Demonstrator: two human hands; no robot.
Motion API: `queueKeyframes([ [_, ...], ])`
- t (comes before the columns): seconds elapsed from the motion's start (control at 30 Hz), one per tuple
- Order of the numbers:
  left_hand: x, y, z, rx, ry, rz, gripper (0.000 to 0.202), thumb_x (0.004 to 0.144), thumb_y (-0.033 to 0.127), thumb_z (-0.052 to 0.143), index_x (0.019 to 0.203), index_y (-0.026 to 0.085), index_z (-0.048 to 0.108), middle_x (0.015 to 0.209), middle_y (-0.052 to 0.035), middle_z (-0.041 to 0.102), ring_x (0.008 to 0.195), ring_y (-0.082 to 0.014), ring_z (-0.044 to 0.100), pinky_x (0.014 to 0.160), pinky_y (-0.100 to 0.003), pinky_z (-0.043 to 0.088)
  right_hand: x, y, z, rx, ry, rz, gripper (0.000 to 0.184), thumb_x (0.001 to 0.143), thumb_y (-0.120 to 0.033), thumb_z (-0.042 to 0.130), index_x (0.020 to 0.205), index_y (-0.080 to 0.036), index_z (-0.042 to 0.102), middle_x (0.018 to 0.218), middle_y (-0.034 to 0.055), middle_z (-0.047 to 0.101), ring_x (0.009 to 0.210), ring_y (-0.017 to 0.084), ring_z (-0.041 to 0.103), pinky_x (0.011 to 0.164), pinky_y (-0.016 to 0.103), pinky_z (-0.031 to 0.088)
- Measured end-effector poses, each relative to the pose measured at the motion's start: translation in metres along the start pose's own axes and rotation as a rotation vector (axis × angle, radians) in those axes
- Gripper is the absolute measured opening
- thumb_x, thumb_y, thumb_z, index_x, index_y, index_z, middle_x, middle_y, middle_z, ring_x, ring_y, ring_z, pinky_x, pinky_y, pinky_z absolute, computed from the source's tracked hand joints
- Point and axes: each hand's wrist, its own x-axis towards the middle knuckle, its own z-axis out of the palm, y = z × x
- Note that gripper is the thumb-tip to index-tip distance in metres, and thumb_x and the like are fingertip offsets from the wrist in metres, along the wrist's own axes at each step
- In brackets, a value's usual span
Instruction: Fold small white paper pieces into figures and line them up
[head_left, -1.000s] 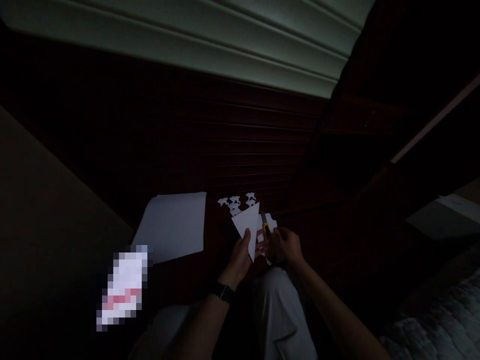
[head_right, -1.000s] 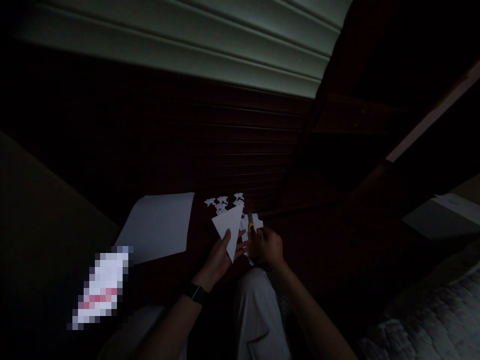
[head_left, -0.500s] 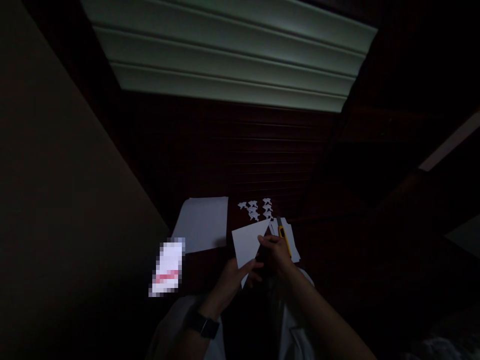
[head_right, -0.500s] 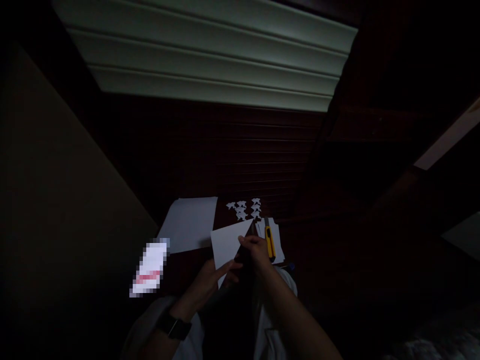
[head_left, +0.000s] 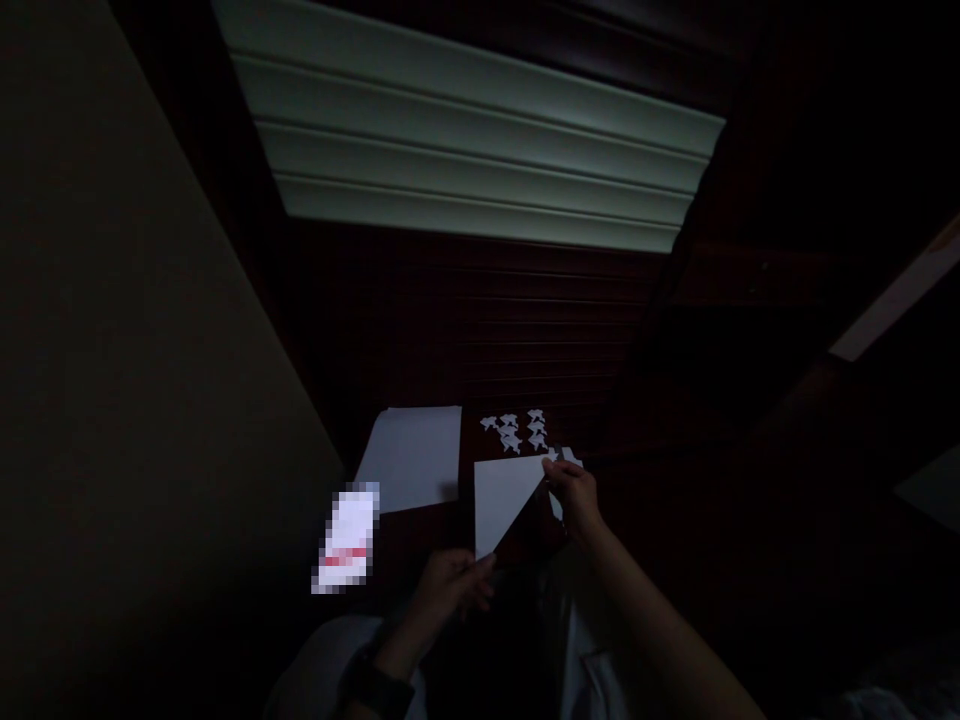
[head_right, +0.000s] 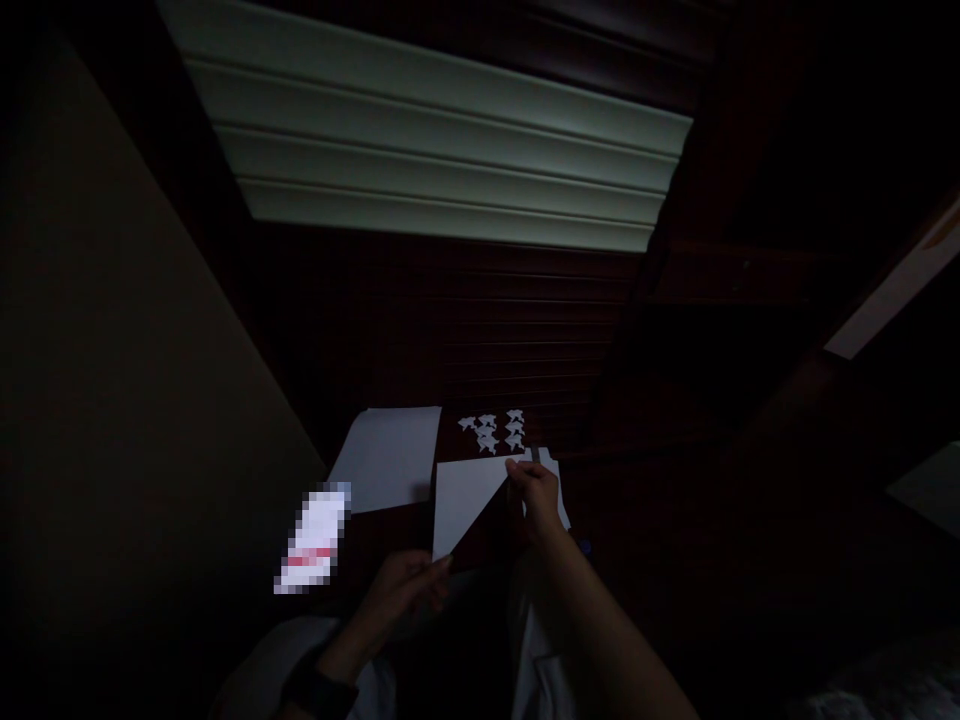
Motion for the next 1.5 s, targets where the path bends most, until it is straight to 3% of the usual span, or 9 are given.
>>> queueKeyframes([
  [0.37, -0.003, -0.006, -0.002, 0.044, 0.031, -0.053, 0.043, 0.066, 0.056, 0.064, 0.056, 0.015, 0.055, 0.047, -0.0023, 0.06, 0.04, -0.013, 0.053, 0.04, -0.02, 0.032, 0.014, -0.025, -0.006, 0.028, 0.135, -0.08, 0.027, 0.051, -0.03, 0.08, 0.066, -0.013, 0.067, 0.058, 0.0021, 0.063, 0.054, 0.015, 0.055, 0.053, 0.027, 0.042],
  [0.5, 0.007, 0.002, -0.017, 0.1, 0.289, -0.014, 0.048, 0.068, 0.062, 0.058, 0.057, 0.015, 0.057, 0.049, -0.0014, 0.059, 0.046, -0.0146, 0.056, 0.046, -0.023, 0.038, 0.02, -0.046, -0.002, 0.053, 0.116, -0.114, 0.023, 0.056, -0.031, 0.078, 0.068, -0.014, 0.067, 0.057, 0.0, 0.06, 0.052, 0.011, 0.052, 0.052, 0.025, 0.04],
  [0.6, 0.024, 0.023, -0.032, 0.088, 0.503, 0.096, 0.045, 0.072, 0.058, 0.056, 0.079, 0.015, 0.064, 0.074, -0.0074, 0.068, 0.075, -0.0217, 0.063, 0.065, -0.029, 0.046, 0.022, -0.056, 0.007, 0.053, 0.061, -0.116, 0.02, 0.058, -0.03, 0.077, 0.064, -0.014, 0.066, 0.052, -0.0023, 0.056, 0.049, 0.009, 0.048, 0.052, 0.024, 0.04],
  [0.7, 0.048, 0.048, -0.037, -0.022, 0.419, 0.242, 0.05, 0.071, 0.047, 0.064, 0.113, 0.02, 0.058, 0.125, -0.0104, 0.056, 0.112, -0.025, 0.053, 0.089, -0.033, 0.042, 0.021, -0.057, 0.021, 0.06, -0.011, -0.091, 0.019, 0.057, -0.029, 0.078, 0.065, -0.015, 0.067, 0.055, -0.0014, 0.058, 0.05, 0.01, 0.049, 0.052, 0.025, 0.04],
  [0.77, 0.066, 0.06, -0.035, -0.074, 0.286, 0.262, 0.068, 0.062, 0.039, 0.074, 0.123, 0.022, 0.05, 0.137, -0.012, 0.045, 0.119, -0.0267, 0.047, 0.095, -0.036, 0.039, 0.022, -0.054, 0.032, 0.076, -0.04, -0.054, 0.019, 0.056, -0.027, 0.079, 0.064, -0.014, 0.067, 0.058, 0.0005, 0.061, 0.052, 0.011, 0.052, 0.052, 0.026, 0.042],
  [0.97, 0.104, 0.07, -0.034, -0.167, -0.014, 0.211, 0.048, 0.07, 0.041, 0.068, 0.107, 0.011, 0.062, 0.108, -0.0151, 0.067, 0.092, -0.027, 0.065, 0.084, -0.039, 0.048, 0.042, -0.044, 0.06, 0.192, -0.076, 0.049, 0.017, 0.053, -0.021, 0.079, 0.062, -0.015, 0.066, 0.065, 0.0027, 0.065, 0.057, 0.014, 0.058, 0.054, 0.027, 0.047],
  [1.2, 0.125, 0.069, -0.054, -0.208, 0.106, 0.129, 0.044, 0.078, 0.042, 0.06, 0.105, 0.008, 0.061, 0.104, -0.017, 0.067, 0.083, -0.0266, 0.068, 0.071, -0.038, 0.055, 0.096, -0.025, 0.061, 0.172, 0.124, -0.055, 0.027, 0.059, -0.031, 0.077, 0.076, -0.014, 0.065, 0.068, 0.0049, 0.067, 0.056, 0.016, 0.06, 0.046, 0.025, 0.043],
  [1.27, 0.135, 0.064, -0.058, -0.131, 0.204, 0.129, 0.044, 0.081, 0.043, 0.054, 0.108, 0.008, 0.06, 0.105, -0.0171, 0.067, 0.086, -0.0271, 0.067, 0.071, -0.038, 0.055, 0.096, -0.01, 0.061, 0.106, 0.154, -0.081, 0.027, 0.061, -0.035, 0.076, 0.073, -0.015, 0.064, 0.065, 0.0034, 0.066, 0.054, 0.015, 0.059, 0.045, 0.024, 0.042],
  [1.5, 0.149, 0.039, -0.057, 0.753, 0.377, 0.555, 0.047, 0.088, 0.012, 0.035, 0.134, 0.021, 0.041, 0.14, -0.0058, 0.042, 0.13, -0.0207, 0.035, 0.105, -0.04, 0.032, 0.076, 0.032, 0.082, 0.062, -0.356, 0.36, 0.041, 0.075, -0.055, 0.058, 0.081, -0.015, 0.065, 0.079, 0.0082, 0.065, 0.07, 0.02, 0.063, 0.057, 0.03, 0.05],
])
